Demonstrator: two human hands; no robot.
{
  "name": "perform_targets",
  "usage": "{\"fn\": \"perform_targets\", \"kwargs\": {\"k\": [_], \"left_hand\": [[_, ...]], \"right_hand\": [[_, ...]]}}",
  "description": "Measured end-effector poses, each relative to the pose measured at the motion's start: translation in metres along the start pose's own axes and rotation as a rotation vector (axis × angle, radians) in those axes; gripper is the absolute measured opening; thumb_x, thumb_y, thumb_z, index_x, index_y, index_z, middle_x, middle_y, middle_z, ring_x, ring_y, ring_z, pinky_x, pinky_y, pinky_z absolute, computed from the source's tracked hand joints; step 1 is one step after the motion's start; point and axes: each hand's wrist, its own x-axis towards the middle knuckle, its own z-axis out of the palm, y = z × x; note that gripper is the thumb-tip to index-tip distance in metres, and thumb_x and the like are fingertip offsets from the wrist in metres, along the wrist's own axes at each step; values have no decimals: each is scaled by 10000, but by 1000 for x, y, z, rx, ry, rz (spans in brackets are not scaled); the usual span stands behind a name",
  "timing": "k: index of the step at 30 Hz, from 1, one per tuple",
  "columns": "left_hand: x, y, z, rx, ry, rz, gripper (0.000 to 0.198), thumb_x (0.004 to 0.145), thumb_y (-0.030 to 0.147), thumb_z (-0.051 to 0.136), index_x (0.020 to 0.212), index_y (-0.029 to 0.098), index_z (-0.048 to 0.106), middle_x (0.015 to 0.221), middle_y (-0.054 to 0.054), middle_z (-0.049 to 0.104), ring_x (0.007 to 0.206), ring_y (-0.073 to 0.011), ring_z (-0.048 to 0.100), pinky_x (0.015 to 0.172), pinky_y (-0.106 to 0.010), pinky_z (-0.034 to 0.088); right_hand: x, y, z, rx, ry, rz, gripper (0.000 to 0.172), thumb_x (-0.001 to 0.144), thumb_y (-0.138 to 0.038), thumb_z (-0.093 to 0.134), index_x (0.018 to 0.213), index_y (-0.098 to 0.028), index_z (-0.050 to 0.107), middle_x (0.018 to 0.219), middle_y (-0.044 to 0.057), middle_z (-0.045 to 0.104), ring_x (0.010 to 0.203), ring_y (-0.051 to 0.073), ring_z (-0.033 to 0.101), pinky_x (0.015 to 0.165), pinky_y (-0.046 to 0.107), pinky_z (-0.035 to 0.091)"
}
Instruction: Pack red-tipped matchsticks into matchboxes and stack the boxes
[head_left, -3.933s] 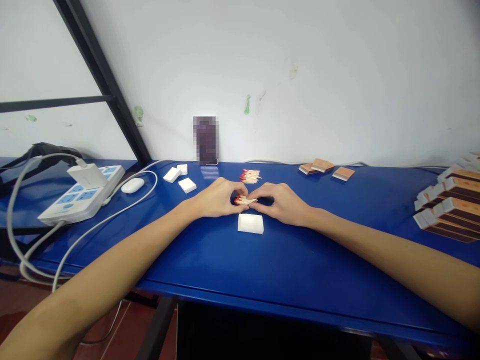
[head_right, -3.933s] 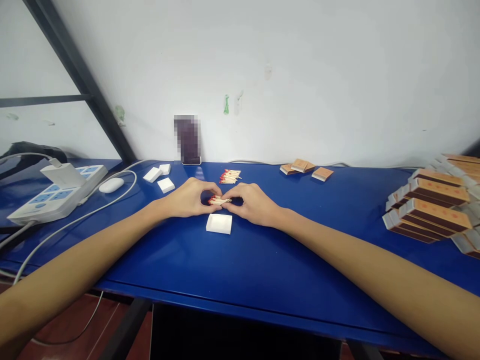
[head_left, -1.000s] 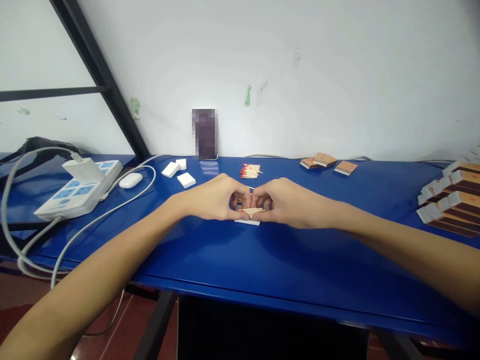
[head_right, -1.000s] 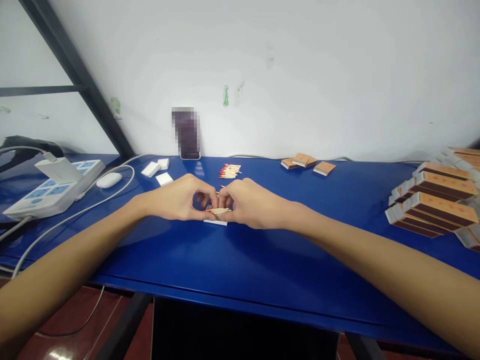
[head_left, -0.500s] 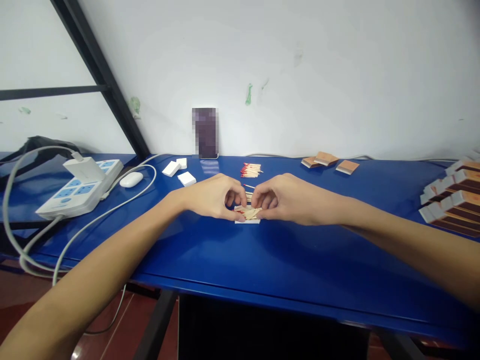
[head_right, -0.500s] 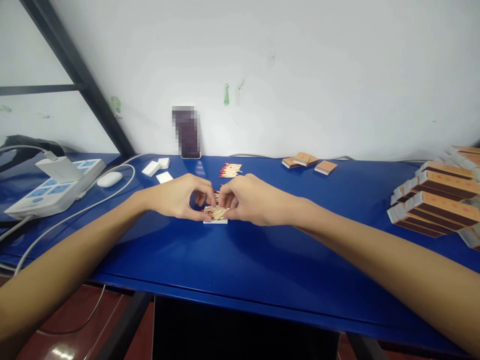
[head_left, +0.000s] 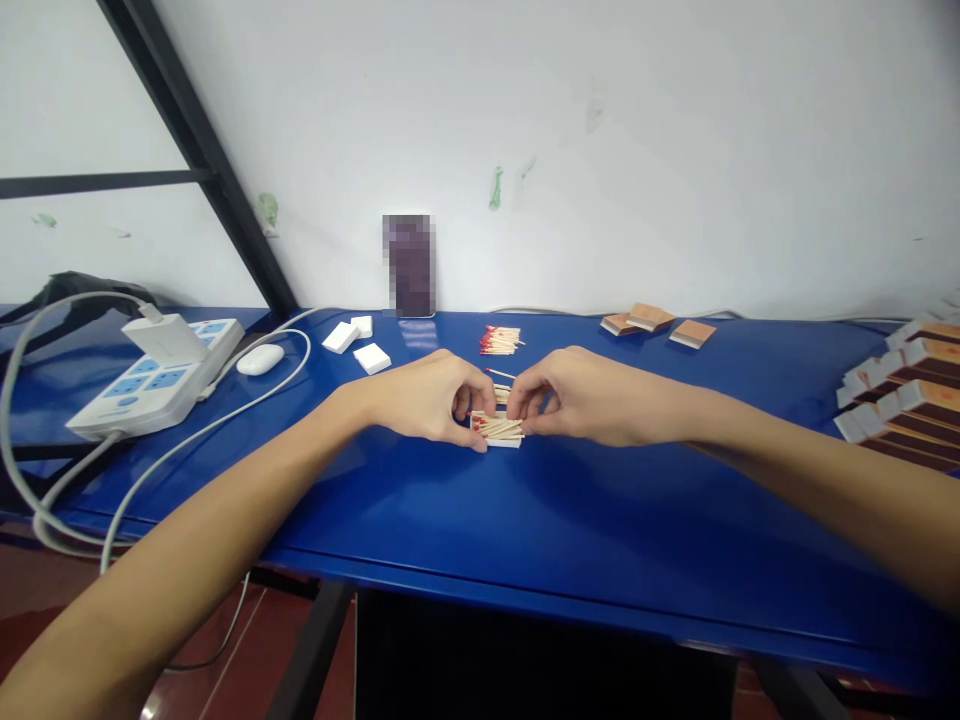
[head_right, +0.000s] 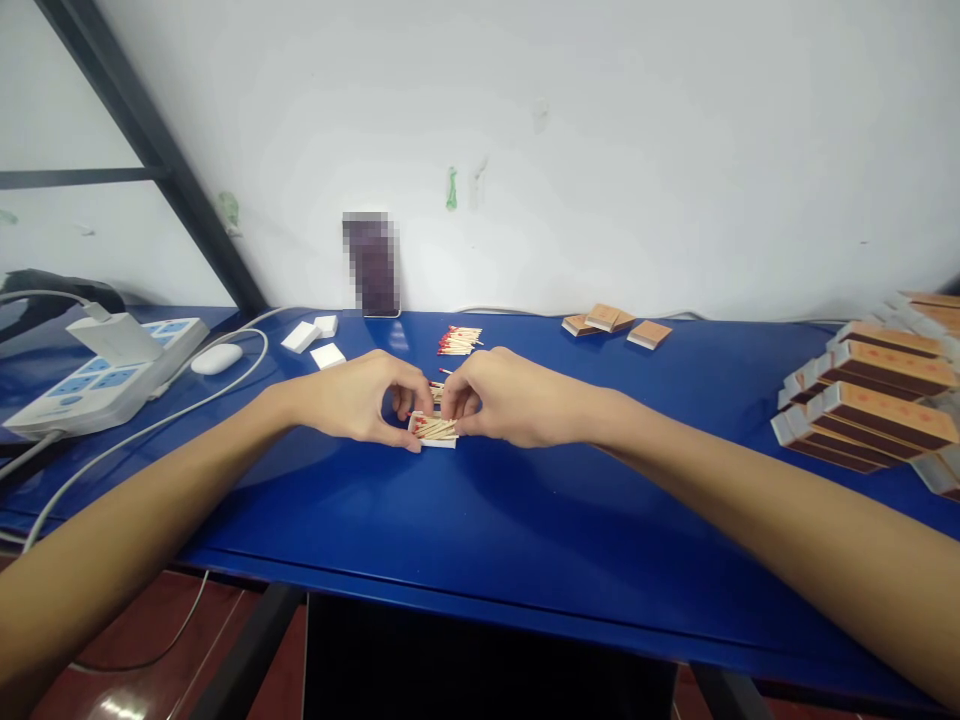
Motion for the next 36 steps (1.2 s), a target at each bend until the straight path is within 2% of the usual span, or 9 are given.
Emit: {"fn": "perform_targets", "kwargs": {"k": [5,10,14,17,20,23,29,33,36], "left_hand": [[0,2,1,3,19,22,300,700,349,823,898,154,710,754,-14,694,675,-127,628,618,-234,467],[0,0,1,29,34,56,289,708,372,815,853,146,710,780,-28,700,681,-130,624,627,-244,461],[1,0,1,68,42,69,311,701,398,820,858,150,716,813,-32,697,699,-131,619,645,-252,458],[0,1,0,113,66,77,354,698,442,814,883,157,713,849,-38,693,718,-137,610,657,-260,452],[-2,1,-2,139,91,78,296,786,443,724,841,154,689,795,-29,676,682,-126,584,635,-256,437],[-3,-1,-4,150,89,76,201,844,344,632,777,156,659,730,-12,657,634,-108,557,617,-249,424],[-1,-6,-2,111,43,75,117,817,223,588,738,157,644,688,-4,642,591,-100,544,590,-243,420],[-1,-3,-2,78,42,72,87,806,189,589,760,158,656,696,-5,652,594,-100,552,591,-242,424],[-1,-1,-1,56,37,67,87,808,187,597,773,154,669,696,-10,659,590,-99,554,590,-239,422]], "right_hand": [[1,-3,3,16,19,2,147,815,-313,651,856,-217,754,777,8,758,695,162,696,634,266,494],[0,0,3,-8,9,-41,164,820,-272,631,895,-216,765,808,11,764,704,157,694,635,260,500],[-3,-1,-4,-21,-23,-18,247,784,-210,631,993,-218,763,890,20,769,761,167,700,667,262,513],[-5,-3,-6,-20,-44,-16,328,779,-271,671,1098,-232,736,907,25,758,771,179,690,656,272,506],[-4,-3,-5,-41,-50,-35,410,791,-361,689,1183,-244,704,908,32,742,755,183,671,632,280,484],[-3,-2,-2,-70,-33,-27,452,812,-391,675,1237,-239,678,893,38,728,723,175,648,620,283,461],[1,3,1,-75,-41,-32,300,830,-385,658,1047,-193,734,913,58,725,758,173,645,660,287,462],[3,7,1,-10,-61,-47,335,843,-465,638,1009,-193,741,920,60,729,762,177,647,655,294,458],[3,9,-1,39,-82,-21,313,837,-436,645,1015,-198,743,846,39,726,734,169,646,656,291,452]]}}
